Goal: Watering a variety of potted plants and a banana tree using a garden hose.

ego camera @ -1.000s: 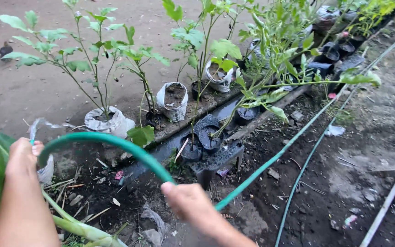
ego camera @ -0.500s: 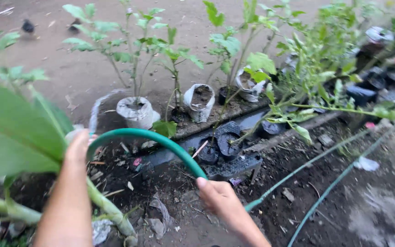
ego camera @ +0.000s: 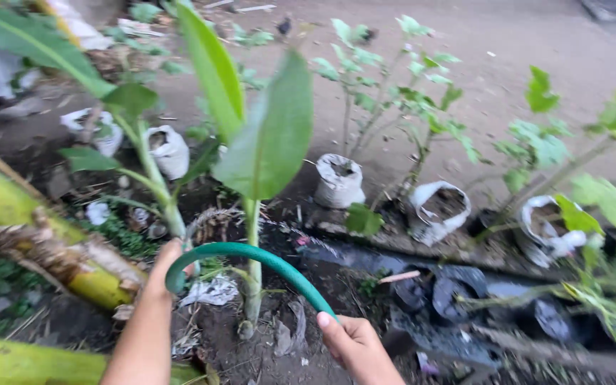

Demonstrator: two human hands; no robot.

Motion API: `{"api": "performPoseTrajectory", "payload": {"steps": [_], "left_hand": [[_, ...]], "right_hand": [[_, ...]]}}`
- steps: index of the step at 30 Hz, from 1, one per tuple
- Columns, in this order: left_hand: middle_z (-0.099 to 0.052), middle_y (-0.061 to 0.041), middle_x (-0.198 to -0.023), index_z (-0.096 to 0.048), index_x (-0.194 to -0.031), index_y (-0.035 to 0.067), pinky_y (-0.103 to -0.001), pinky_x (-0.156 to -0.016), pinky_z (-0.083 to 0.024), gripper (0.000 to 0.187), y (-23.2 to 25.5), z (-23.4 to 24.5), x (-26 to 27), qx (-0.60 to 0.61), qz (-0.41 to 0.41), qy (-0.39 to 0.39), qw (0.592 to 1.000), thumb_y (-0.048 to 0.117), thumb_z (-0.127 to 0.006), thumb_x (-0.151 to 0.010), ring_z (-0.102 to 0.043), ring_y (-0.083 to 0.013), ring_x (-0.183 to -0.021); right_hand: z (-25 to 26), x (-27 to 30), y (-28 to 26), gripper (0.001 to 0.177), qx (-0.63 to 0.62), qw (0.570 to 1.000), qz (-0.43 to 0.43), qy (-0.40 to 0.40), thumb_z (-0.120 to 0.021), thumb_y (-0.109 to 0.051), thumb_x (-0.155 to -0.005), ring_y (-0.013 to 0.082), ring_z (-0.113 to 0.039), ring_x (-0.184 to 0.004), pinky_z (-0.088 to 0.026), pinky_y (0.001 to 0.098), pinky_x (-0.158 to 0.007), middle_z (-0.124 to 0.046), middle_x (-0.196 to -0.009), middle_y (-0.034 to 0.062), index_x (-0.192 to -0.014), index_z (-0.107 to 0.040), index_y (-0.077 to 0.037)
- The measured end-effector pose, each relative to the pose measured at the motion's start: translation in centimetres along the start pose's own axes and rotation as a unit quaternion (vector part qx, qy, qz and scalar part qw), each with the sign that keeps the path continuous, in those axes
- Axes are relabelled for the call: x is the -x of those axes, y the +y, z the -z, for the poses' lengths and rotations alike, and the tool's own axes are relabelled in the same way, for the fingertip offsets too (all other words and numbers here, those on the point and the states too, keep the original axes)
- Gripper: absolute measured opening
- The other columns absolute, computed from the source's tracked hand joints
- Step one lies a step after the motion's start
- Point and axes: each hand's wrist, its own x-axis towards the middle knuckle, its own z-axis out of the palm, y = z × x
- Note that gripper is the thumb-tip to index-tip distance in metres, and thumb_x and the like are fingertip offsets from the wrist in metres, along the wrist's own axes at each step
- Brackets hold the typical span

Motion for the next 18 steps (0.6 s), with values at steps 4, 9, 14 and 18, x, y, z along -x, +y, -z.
{"api": "performPoseTrajectory", "payload": {"steps": [4,9,14,18], "left_hand": [[-0.035,-0.001,-0.053,-0.044,-0.073,0.012,-0.037,-0.035,-0.027,0.041,7.7,2.6,6.2,-0.123,-0.137,0.254,0.949,0.037,-0.032,-0.104,-0.028,-0.0174,-0.037],[-0.043,0.002,-0.057,-0.047,-0.079,0.011,-0.029,-0.035,-0.020,0.033,13.0,4.2,7.0,-0.069,-0.202,0.216,0.953,0.028,-0.034,-0.104,-0.031,-0.0091,-0.040],[-0.041,0.000,-0.057,-0.049,-0.079,0.009,-0.031,-0.036,-0.024,0.037,17.1,5.7,3.7,-0.101,-0.204,0.241,0.943,0.033,-0.036,-0.104,-0.032,-0.0118,-0.041],[-0.045,-0.002,-0.056,-0.053,-0.078,0.008,-0.033,-0.037,-0.027,0.040,20.9,5.4,2.9,-0.136,-0.195,0.259,0.936,0.036,-0.037,-0.102,-0.033,-0.0140,-0.039]], "right_hand": [[-3.3,-5.2,2.9,0.049,-0.072,0.997,0.020,-0.034,-0.061,-0.045,-0.100,0.0075,-0.034,-0.045,-0.024,0.0287,-0.044,-0.041,-0.054,-0.0058,-0.064,-0.052,-0.012],[-8.7,-8.5,-0.5,0.053,-0.076,0.995,0.046,0.052,-0.055,-0.050,-0.100,0.0079,-0.031,-0.042,-0.022,0.0283,-0.040,-0.039,-0.052,-0.0057,-0.062,-0.049,-0.013],[-11.6,-14.6,-2.8,0.060,-0.093,0.991,0.049,0.084,-0.049,-0.058,-0.099,0.0078,-0.026,-0.039,-0.019,0.0287,-0.037,-0.034,-0.049,-0.0060,-0.059,-0.043,-0.014],[-15.8,-18.6,-5.0,0.067,-0.142,0.986,0.007,0.092,-0.048,-0.069,-0.095,0.0109,-0.026,-0.036,-0.018,0.0296,-0.036,-0.032,-0.047,-0.0041,-0.058,-0.034,-0.015]]}}
